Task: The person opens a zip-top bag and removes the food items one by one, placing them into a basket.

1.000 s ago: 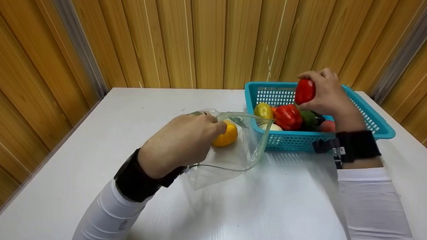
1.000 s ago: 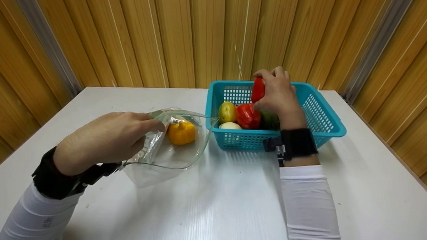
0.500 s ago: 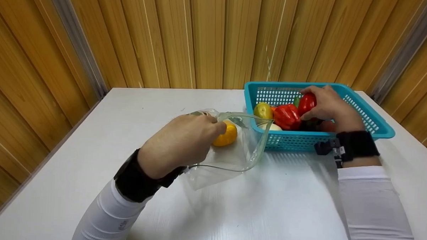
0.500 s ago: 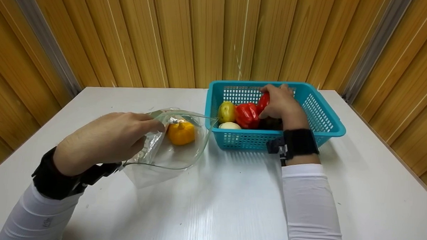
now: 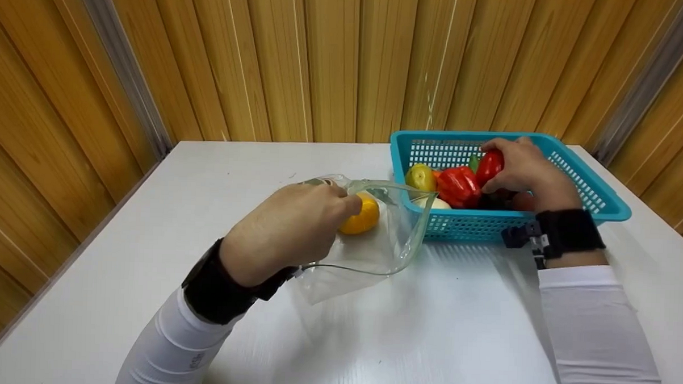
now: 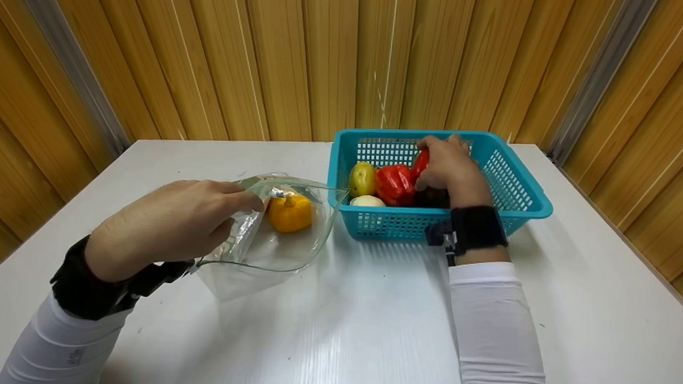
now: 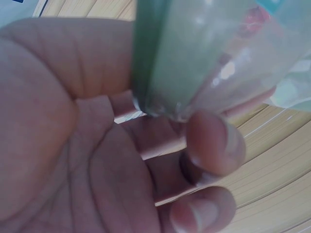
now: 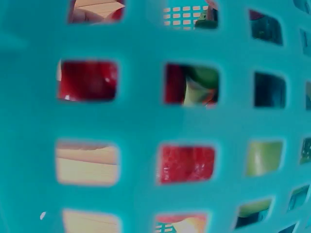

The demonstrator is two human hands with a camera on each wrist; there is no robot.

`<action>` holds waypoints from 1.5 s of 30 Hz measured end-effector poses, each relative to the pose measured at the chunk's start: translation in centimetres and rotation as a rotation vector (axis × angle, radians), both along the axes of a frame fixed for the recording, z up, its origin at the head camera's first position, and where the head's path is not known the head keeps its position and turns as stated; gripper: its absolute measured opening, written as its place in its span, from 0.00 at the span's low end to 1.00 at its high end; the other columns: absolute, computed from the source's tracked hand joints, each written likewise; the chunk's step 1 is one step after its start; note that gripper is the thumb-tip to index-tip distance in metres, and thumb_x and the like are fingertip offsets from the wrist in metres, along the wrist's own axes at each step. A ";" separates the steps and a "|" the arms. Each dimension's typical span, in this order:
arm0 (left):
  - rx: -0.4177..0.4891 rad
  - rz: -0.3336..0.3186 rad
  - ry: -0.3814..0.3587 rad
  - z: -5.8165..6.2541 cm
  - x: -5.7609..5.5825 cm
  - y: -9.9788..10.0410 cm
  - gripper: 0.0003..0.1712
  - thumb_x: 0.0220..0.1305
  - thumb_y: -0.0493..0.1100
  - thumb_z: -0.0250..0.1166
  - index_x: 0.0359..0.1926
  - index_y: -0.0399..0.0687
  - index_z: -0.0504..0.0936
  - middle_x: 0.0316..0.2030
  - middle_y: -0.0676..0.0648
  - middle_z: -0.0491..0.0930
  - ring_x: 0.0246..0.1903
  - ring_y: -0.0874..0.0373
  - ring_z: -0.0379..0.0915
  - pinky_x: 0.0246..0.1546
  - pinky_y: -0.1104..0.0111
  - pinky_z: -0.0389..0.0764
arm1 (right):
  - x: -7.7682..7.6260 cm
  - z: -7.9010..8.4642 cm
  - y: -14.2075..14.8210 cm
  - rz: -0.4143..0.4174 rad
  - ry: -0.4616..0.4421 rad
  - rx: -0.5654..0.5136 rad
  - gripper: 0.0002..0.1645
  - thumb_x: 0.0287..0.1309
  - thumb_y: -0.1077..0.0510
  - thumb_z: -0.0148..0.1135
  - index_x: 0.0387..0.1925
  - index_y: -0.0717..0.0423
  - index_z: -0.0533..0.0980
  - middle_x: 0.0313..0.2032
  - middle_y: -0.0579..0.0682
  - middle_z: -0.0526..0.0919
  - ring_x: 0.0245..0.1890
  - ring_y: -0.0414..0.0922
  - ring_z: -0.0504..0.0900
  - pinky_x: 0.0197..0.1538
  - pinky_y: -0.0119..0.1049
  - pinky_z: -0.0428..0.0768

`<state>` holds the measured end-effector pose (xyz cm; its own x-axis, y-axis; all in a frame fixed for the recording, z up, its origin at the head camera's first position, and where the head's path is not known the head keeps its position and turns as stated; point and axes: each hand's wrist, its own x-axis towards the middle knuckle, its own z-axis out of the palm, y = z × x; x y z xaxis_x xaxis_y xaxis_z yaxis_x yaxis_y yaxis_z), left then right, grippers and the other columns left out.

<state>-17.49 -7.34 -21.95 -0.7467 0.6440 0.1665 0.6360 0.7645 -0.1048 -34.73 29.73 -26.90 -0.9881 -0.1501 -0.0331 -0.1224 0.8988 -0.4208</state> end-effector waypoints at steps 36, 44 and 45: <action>-0.005 -0.010 0.015 -0.1 -0.1 0.0 0.20 0.52 0.24 0.61 0.44 0.46 0.84 0.39 0.45 0.84 0.36 0.51 0.79 0.39 0.60 0.84 | 4.5 4.8 -4.5 0.068 0.114 0.019 0.41 0.64 0.43 0.63 0.72 0.54 0.61 0.65 0.69 0.60 0.62 0.66 0.63 0.60 0.69 0.69; -0.003 -0.012 0.021 -0.1 -0.1 0.0 0.20 0.52 0.24 0.62 0.44 0.46 0.84 0.38 0.45 0.84 0.35 0.51 0.79 0.38 0.59 0.84 | 7.8 6.4 -6.3 0.126 0.257 -0.018 0.36 0.64 0.48 0.65 0.69 0.53 0.66 0.64 0.64 0.63 0.62 0.64 0.65 0.60 0.68 0.70; -0.001 -0.012 0.022 -0.1 -0.1 0.0 0.20 0.52 0.25 0.62 0.44 0.46 0.84 0.38 0.45 0.84 0.35 0.51 0.79 0.38 0.59 0.84 | 8.1 6.5 -6.5 0.136 0.283 -0.023 0.35 0.63 0.48 0.65 0.69 0.53 0.67 0.63 0.63 0.64 0.61 0.63 0.66 0.60 0.67 0.71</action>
<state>-17.57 -7.37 -22.05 -0.7350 0.6532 0.1821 0.6429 0.7566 -0.1193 -26.59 23.21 -20.44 -0.9283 -0.2793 0.2455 -0.3563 0.8569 -0.3725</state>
